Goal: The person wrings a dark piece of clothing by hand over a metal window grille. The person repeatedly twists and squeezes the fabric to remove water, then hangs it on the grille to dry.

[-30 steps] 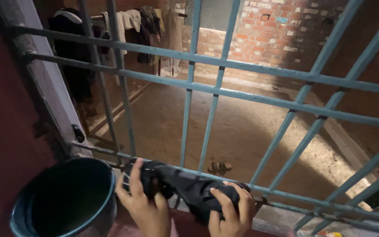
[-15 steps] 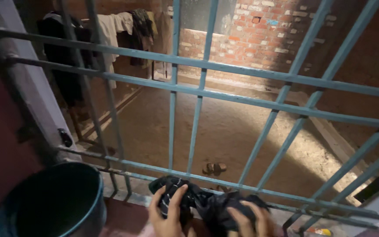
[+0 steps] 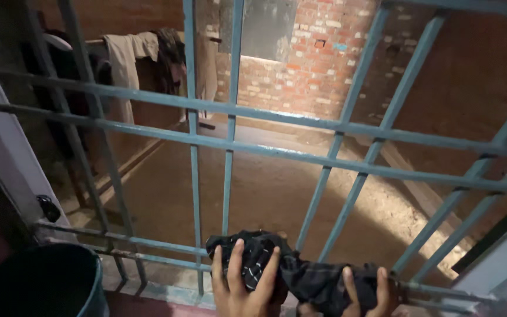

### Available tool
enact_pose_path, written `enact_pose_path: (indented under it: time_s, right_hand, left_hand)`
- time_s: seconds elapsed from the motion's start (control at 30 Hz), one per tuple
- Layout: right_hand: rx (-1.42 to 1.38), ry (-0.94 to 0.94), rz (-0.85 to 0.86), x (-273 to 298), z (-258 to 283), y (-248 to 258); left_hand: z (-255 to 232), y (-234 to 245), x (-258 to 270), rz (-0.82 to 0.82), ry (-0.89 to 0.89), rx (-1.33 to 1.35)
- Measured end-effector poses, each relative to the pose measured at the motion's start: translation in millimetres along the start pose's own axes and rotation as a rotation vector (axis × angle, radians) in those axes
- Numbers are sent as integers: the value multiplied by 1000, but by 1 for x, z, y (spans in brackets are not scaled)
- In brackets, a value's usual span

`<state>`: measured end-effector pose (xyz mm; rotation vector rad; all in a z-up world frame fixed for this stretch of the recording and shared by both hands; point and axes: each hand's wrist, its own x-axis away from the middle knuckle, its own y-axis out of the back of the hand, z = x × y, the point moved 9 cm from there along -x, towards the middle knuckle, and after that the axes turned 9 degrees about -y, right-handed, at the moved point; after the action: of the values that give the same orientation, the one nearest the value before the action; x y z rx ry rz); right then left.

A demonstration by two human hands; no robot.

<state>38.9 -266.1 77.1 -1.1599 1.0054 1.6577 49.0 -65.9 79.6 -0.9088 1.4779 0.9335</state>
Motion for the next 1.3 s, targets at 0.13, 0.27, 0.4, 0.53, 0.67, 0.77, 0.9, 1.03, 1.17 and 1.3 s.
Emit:
enact_pose_path:
  time_s: [0.13, 0.27, 0.4, 0.53, 0.67, 0.77, 0.9, 1.03, 1.17, 1.3]
  right_hand:
    - [-49, 22, 18, -23, 6, 10]
    - [-97, 51, 16, -68, 24, 33]
    - [-152, 82, -5, -126, 47, 49]
    - [-176, 86, -5, -165, 70, 57]
    - [-143, 60, -90, -189, 90, 39]
    - [-158, 79, -96, -205, 97, 14]
    - [-268, 188, -130, -197, 102, 16]
    - [-272, 257, -65, -186, 106, 18]
    - [-343, 217, -64, -183, 96, 18]
    - [-193, 249, -76, -192, 82, 15]
  left_hand:
    - [5, -10, 15, -13, -146, -96]
    - [34, -22, 9, 252, 15, 67]
    - [45, 18, -78, 161, -161, 276]
    - [29, 77, -155, -81, 30, 144]
    - [35, 75, -203, -47, 34, 79]
    - [37, 56, -212, -9, 9, 99]
    - [19, 40, -199, -29, 0, 108]
    - [-2, 28, -190, -69, 17, 129]
    - [-23, 17, -185, -47, 44, 183]
    - [-23, 9, -186, -41, 56, 221]
